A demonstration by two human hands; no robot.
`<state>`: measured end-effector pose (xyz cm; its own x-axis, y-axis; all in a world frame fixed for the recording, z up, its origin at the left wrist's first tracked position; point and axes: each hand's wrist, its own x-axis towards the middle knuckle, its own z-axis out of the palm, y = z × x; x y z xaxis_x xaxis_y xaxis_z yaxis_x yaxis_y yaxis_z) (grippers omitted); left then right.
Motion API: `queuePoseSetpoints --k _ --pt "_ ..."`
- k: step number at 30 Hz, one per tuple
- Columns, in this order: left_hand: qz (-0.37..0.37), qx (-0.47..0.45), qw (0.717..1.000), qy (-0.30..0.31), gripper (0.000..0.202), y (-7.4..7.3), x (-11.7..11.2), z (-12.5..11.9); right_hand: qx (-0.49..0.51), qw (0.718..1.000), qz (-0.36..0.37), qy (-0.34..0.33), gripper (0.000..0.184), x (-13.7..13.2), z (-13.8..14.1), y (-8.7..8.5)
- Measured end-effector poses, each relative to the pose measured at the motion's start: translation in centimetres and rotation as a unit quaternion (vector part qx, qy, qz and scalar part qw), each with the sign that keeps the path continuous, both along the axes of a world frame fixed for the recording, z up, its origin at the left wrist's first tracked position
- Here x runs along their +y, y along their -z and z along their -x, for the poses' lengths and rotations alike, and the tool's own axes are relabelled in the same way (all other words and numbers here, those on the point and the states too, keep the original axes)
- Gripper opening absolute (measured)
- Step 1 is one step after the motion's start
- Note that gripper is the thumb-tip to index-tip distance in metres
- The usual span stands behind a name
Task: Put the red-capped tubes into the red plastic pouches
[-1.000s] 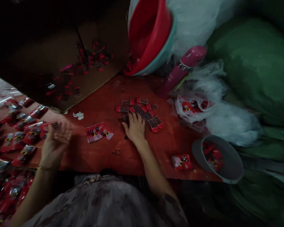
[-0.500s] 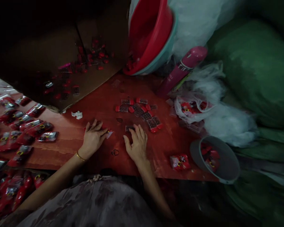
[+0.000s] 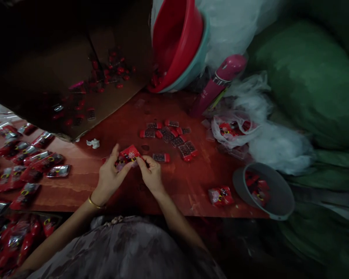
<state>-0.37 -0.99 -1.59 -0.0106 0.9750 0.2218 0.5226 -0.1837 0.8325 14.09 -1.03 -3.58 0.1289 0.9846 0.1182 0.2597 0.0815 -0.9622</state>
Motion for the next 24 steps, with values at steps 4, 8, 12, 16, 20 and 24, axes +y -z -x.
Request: queuePoseSetpoints --k 4,8,12,16,20,24 --pt "0.183 -0.280 0.942 0.035 0.033 -0.2 0.1 -1.0 -0.038 0.999 -0.012 0.016 0.028 -0.9 0.3 0.0" --pt "0.240 -0.400 0.884 0.006 0.027 0.0 -0.1 -1.9 -0.107 0.993 -0.039 0.029 0.037 -1.5 0.7 0.2" --pt "0.301 -0.474 0.827 -0.031 0.035 0.0 -0.1 -1.9 -0.178 0.983 -0.051 -0.014 0.034 -1.0 0.3 0.0" --pt "0.308 -0.481 0.818 -0.068 0.037 -0.7 0.6 -1.2 -0.378 0.925 -0.004 0.034 0.041 -0.1 -1.8 0.1" --pt "0.335 -0.508 0.789 -0.081 0.041 -1.1 1.3 -0.7 -0.504 0.861 0.025 0.064 0.037 -1.0 -4.6 1.2" --pt "0.384 -0.522 0.759 -0.064 0.040 -0.9 1.6 -0.6 -0.485 0.871 -0.052 0.055 0.025 -3.2 -6.8 2.5"
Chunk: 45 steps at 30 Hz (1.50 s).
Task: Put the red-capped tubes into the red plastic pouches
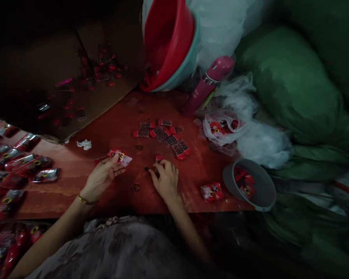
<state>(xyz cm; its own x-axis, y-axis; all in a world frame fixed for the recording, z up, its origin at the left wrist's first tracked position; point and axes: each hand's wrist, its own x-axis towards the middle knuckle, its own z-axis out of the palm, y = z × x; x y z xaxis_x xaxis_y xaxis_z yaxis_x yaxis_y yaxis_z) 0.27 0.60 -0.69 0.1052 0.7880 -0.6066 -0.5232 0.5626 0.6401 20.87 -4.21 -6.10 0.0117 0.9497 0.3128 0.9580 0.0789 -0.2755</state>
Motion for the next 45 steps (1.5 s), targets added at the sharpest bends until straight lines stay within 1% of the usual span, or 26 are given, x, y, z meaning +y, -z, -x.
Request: queuePoseSetpoints --k 3,5,7,12,15,17,19,20,22,23,24,26,29,32,34,37,41,42,43,45 --pt "0.008 -0.027 0.999 0.027 0.037 0.4 -0.1 -0.1 0.008 0.998 -0.045 0.036 0.029 -1.0 -0.7 0.7" --pt "0.012 -0.046 0.998 0.041 0.035 0.6 -0.2 -0.2 0.005 0.997 -0.055 0.051 0.029 -1.0 -0.9 1.1" --pt "0.017 -0.057 0.997 0.052 0.032 0.7 -0.4 -0.3 0.001 0.997 -0.059 0.056 0.026 -0.8 -0.9 1.5" --pt "0.022 -0.062 0.996 0.056 0.029 0.5 -0.7 -0.3 -0.014 0.994 -0.085 0.066 0.032 0.4 -1.5 2.3" --pt "0.019 -0.055 0.996 0.064 0.034 0.3 -0.9 -0.5 0.033 0.993 -0.076 0.083 0.029 0.9 -2.2 2.3" --pt "0.012 -0.040 0.997 0.071 0.037 0.2 -1.0 -0.6 0.111 0.989 -0.054 0.088 0.028 0.6 -2.5 1.7" --pt "0.006 -0.023 0.997 0.076 0.038 0.1 -1.0 -0.8 0.223 0.972 0.001 0.071 0.027 -0.5 -2.3 0.6" --pt "0.005 -0.015 0.997 0.078 0.038 0.2 -1.0 -0.9 0.287 0.956 0.039 0.054 0.026 -1.2 -2.1 0.0" --pt "0.003 0.001 0.997 0.080 0.038 0.2 -1.0 -1.0 0.398 0.910 0.116 0.009 0.025 -2.6 -1.4 -1.4" --pt "0.001 0.012 0.997 0.082 0.038 0.3 -1.0 -1.1 0.435 0.889 0.146 -0.011 0.024 -3.1 -1.0 -2.1" --pt "-0.003 0.024 0.996 0.084 0.039 0.3 -1.0 -1.1 0.457 0.874 0.164 -0.027 0.022 -3.6 -0.5 -2.7" --pt "-0.015 0.048 0.995 0.091 0.040 0.3 -1.0 -1.2 0.470 0.863 0.177 -0.049 0.020 -3.9 0.3 -3.6" --pt "-0.041 0.081 0.991 0.095 0.042 0.3 -1.2 -1.1 0.468 0.863 0.178 -0.072 0.018 -3.6 1.2 -4.4" --pt "-0.065 0.092 0.989 0.095 0.042 0.1 -1.4 -1.0 0.480 0.856 0.177 -0.077 0.017 -3.0 1.7 -4.5" --pt "-0.071 0.088 0.989 0.097 0.043 0.0 -1.5 -1.0 0.501 0.843 0.181 -0.073 0.018 -2.8 1.9 -4.4" --pt "-0.085 0.064 0.990 0.088 0.043 0.1 -1.6 -1.3 0.548 0.809 0.202 -0.073 0.021 -2.6 2.2 -4.1" --pt "-0.113 0.041 0.990 0.071 0.036 0.9 -2.0 -2.0 0.615 0.749 0.238 -0.066 0.026 -2.4 3.0 -3.5" --pt "-0.119 0.043 0.990 0.066 0.034 1.2 -2.2 -2.2 0.628 0.739 0.235 -0.058 0.026 -2.3 3.3 -3.3" --pt "-0.125 0.048 0.989 0.059 0.032 1.4 -2.3 -2.3 0.637 0.737 0.223 -0.047 0.026 -2.3 3.7 -3.1" --pt "-0.132 0.053 0.989 0.046 0.031 1.6 -2.4 -2.5 0.636 0.750 0.180 -0.021 0.026 -2.4 4.5 -2.8"
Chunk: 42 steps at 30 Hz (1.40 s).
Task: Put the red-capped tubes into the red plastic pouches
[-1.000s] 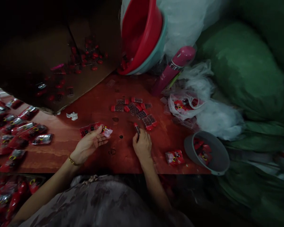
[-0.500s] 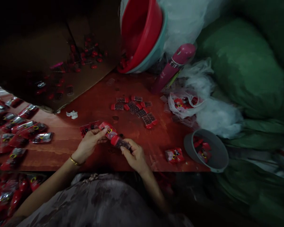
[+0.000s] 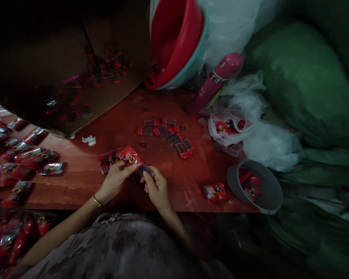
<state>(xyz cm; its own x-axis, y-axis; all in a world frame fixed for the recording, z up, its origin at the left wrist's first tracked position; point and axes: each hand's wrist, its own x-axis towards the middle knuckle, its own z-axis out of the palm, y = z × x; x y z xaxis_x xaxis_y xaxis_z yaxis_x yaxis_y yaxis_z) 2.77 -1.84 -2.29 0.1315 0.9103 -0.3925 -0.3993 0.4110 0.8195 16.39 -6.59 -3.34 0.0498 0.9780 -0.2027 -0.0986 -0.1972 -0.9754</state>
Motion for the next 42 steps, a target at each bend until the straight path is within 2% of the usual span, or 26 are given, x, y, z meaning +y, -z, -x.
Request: queuePoseSetpoints --k 2,5,10,15,19,21,25,28,32,34,38,39,42 --pt "0.005 -0.016 1.000 -0.011 0.032 0.0 0.0 -0.1 -0.025 0.999 -0.024 0.032 0.025 -0.1 0.8 0.2" --pt "0.017 -0.050 0.998 -0.021 0.034 -0.2 -0.1 -0.2 -0.026 0.999 -0.036 0.020 0.026 -0.1 1.6 0.4" --pt "0.006 -0.056 0.998 0.018 0.032 0.0 -0.1 -0.2 -0.028 0.999 -0.040 0.016 0.025 0.4 1.9 0.3" --pt "-0.006 -0.048 0.998 -0.026 0.032 -0.2 0.6 0.0 -0.080 0.994 -0.068 -0.016 0.023 0.4 1.7 0.3" --pt "-0.015 -0.040 0.999 -0.032 0.036 -0.2 0.7 -0.1 -0.120 0.989 -0.086 -0.007 0.022 0.2 1.9 0.3" --pt "-0.024 -0.028 0.999 -0.016 0.036 0.0 0.5 -0.2 -0.101 0.992 -0.076 -0.002 0.022 0.1 2.2 0.3" --pt "-0.038 -0.029 0.997 0.063 0.038 0.3 -0.5 -0.4 0.017 0.999 -0.044 0.024 0.025 0.1 3.1 0.5" --pt "-0.029 -0.039 0.997 0.052 0.038 0.4 -1.1 -0.7 0.017 0.998 -0.049 0.036 0.026 0.2 3.5 0.6" --pt "-0.012 -0.047 0.998 0.051 0.040 0.5 -1.1 -0.7 -0.053 0.997 -0.052 0.034 0.025 0.7 3.2 0.5" --pt "-0.004 -0.042 0.998 0.046 0.039 0.2 -0.7 -0.4 -0.037 0.998 -0.050 -0.002 0.026 1.1 2.7 0.3" --pt "0.015 -0.041 0.999 -0.012 0.037 -0.3 -0.1 0.1 -0.015 0.997 -0.060 -0.057 0.026 1.6 1.6 0.3" --pt "0.020 -0.046 0.999 -0.011 0.037 -0.3 -0.1 0.2 -0.026 0.997 -0.060 -0.051 0.025 1.6 1.4 0.3" --pt "0.039 -0.076 0.995 0.043 0.036 -0.1 -0.4 -0.1 -0.061 0.997 -0.054 -0.017 0.023 1.9 1.3 0.7"
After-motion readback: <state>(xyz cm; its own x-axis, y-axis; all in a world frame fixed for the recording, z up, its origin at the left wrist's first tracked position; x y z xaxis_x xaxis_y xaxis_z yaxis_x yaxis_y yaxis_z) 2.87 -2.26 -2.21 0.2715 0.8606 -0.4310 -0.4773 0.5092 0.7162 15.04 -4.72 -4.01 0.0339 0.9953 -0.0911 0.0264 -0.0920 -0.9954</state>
